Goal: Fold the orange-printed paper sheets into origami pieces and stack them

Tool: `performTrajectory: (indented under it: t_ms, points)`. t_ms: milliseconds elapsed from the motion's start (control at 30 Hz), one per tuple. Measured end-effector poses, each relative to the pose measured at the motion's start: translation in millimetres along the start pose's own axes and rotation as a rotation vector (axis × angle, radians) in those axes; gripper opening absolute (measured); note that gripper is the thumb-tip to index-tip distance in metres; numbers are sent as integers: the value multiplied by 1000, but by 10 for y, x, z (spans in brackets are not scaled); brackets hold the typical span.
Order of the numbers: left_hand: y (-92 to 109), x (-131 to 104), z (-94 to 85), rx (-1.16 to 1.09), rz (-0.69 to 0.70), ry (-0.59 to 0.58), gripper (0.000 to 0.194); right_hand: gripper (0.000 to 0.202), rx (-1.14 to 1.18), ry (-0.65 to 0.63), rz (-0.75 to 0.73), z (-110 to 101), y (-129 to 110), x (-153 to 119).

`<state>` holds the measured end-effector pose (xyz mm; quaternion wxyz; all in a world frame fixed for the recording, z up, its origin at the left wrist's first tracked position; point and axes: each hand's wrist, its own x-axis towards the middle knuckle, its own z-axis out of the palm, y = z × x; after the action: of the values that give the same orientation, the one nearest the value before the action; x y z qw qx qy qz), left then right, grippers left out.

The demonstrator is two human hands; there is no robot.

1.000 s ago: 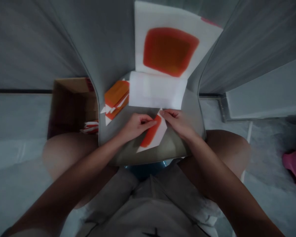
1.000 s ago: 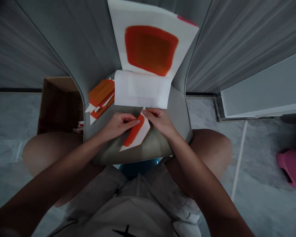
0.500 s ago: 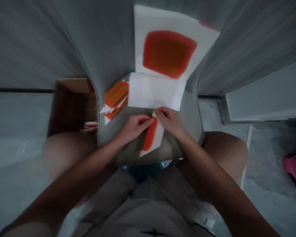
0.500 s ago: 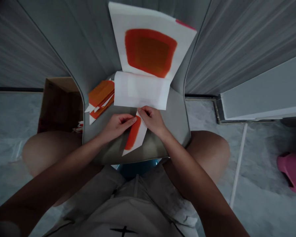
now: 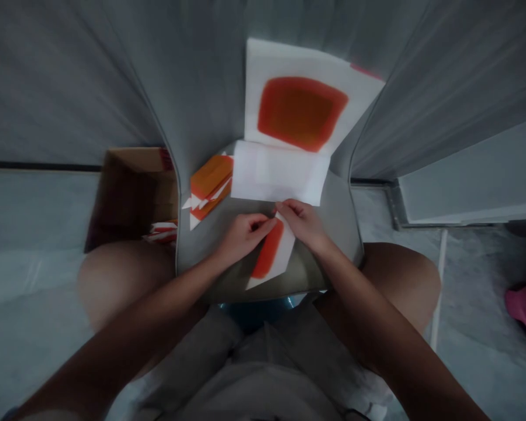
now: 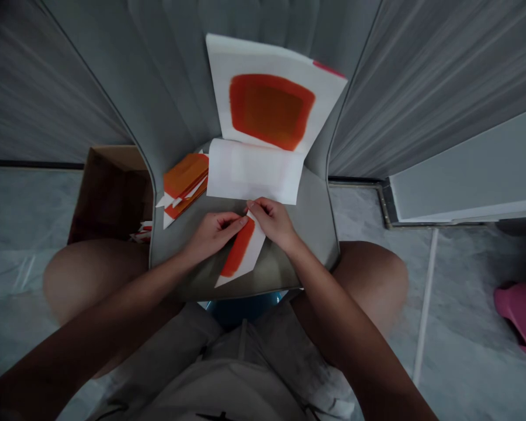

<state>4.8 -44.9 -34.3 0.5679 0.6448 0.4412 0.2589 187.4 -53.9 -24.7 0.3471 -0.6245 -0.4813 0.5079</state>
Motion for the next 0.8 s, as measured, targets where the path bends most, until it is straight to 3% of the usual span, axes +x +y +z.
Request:
performTrajectory:
  t_ms: [167, 333, 533, 700, 800]
  points:
    - [-22, -11, 35, -4, 1, 38, 39, 45, 25, -3, -24, 17, 23, 5]
    - [4, -38, 59, 21, -7, 111, 41, 55, 44, -6, -34, -9, 3, -33]
    - [8, -16, 32, 1, -18, 252, 42, 47, 138, -183, 41, -137, 14, -180]
    - [-9, -7, 27, 51, -26, 283, 43, 44, 146, -232, 23, -152, 56, -217]
    - [-16, 26, 12, -7, -64, 245, 43, 48, 111, -221, -29, -147, 64, -201]
